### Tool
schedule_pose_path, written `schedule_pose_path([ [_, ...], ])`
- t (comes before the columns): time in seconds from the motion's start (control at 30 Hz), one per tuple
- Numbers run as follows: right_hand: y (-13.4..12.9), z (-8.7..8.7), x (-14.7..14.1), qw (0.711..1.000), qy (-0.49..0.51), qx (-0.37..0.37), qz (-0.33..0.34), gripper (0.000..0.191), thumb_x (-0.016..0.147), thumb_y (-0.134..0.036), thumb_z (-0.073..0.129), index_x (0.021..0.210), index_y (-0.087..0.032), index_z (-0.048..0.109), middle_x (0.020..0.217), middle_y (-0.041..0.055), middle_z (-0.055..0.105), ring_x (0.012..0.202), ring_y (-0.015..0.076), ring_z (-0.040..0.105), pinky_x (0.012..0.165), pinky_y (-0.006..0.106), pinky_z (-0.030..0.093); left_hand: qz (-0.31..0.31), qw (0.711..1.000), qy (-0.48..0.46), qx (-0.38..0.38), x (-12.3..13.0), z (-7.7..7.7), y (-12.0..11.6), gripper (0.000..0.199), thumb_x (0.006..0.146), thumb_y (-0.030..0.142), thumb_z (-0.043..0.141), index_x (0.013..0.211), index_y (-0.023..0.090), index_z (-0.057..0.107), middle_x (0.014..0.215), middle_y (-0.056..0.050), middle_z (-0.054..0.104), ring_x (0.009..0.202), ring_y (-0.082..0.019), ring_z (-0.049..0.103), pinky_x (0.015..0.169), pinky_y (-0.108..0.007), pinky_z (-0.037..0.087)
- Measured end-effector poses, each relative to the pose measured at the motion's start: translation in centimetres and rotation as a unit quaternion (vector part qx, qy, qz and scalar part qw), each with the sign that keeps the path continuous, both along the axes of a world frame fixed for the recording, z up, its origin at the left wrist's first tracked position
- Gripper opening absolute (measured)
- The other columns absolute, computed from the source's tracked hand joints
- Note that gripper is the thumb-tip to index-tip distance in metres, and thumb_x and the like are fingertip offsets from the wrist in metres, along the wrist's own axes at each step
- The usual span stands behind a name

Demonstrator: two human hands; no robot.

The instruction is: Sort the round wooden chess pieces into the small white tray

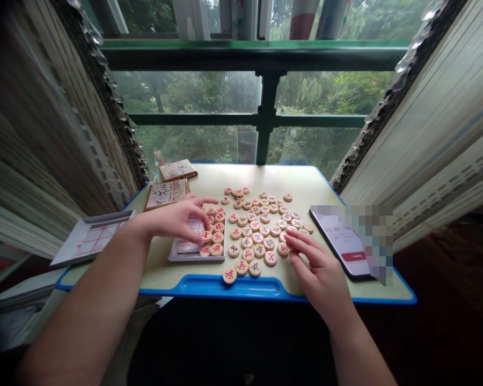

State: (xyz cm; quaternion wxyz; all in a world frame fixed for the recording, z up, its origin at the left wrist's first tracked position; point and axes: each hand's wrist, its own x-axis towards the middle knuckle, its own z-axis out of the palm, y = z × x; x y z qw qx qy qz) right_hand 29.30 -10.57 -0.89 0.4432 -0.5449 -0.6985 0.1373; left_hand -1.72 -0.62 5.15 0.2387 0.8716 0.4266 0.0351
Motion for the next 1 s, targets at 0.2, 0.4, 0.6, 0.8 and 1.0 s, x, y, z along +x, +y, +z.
schedule_pose_path([
  [0.2, 0.1, -0.2, 0.1, 1.0, 0.005, 0.003, 0.01, 0.025, 0.082, -0.033, 0.059, 0.103, -0.025, 0.072, 0.116, 0.0076, 0.066, 0.109, 0.0269, 0.061, 0.098, 0.045, 0.048, -0.026, 1.0, 0.015, 0.002, 0.3, -0.3, -0.3, 0.03, 0.058, 0.048, 0.077, 0.077, 0.026, 0.072, 0.151, 0.002, 0.031, 0.133, -0.035, 0.025, 0.106, -0.046, 0.025],
  [0.4, 0.0, -0.5, -0.2, 0.997, 0.053, 0.003, 0.057, 0.019, 0.079, -0.031, 0.066, 0.096, -0.025, 0.071, 0.11, 0.0079, 0.069, 0.103, 0.0255, 0.064, 0.089, 0.04, 0.055, -0.052, 0.998, -0.015, -0.026, 0.3, -0.2, -0.6, 0.027, 0.06, 0.044, 0.078, 0.082, 0.03, 0.075, 0.145, 0.0, 0.04, 0.132, -0.031, 0.028, 0.105, -0.04, 0.028],
  [0.6, 0.9, 1.3, -1.3, 0.985, 0.131, -0.042, 0.108, 0.015, 0.074, -0.028, 0.071, 0.089, -0.024, 0.073, 0.104, 0.0071, 0.07, 0.098, 0.0231, 0.066, 0.079, 0.032, 0.06, -0.047, 0.999, -0.016, -0.018, 0.0, -0.1, -0.3, 0.02, 0.061, 0.043, 0.077, 0.073, 0.027, 0.073, 0.14, 0.001, 0.047, 0.129, -0.031, 0.034, 0.105, -0.039, 0.029],
  [0.8, 3.9, 4.4, -5.8, 0.965, 0.106, -0.085, 0.225, 0.013, 0.079, -0.024, 0.064, 0.089, -0.022, 0.073, 0.106, 0.0073, 0.069, 0.096, 0.0215, 0.066, 0.079, 0.033, 0.059, -0.048, 0.999, -0.003, -0.019, 0.1, -0.4, -0.2, 0.02, 0.062, 0.045, 0.076, 0.071, 0.027, 0.074, 0.142, 0.002, 0.045, 0.129, -0.031, 0.033, 0.103, -0.039, 0.03],
  [1.0, 8.3, 5.8, -10.2, 0.958, -0.033, -0.089, 0.269, 0.009, 0.077, -0.018, 0.064, 0.084, -0.018, 0.069, 0.086, 0.0045, 0.069, 0.079, 0.0159, 0.065, 0.074, 0.03, 0.055, -0.07, 0.994, -0.07, -0.039, 0.1, 0.1, -0.1, 0.016, 0.066, 0.039, 0.073, 0.068, 0.023, 0.07, 0.131, 0.0, 0.054, 0.119, -0.026, 0.045, 0.1, -0.034, 0.034],
])
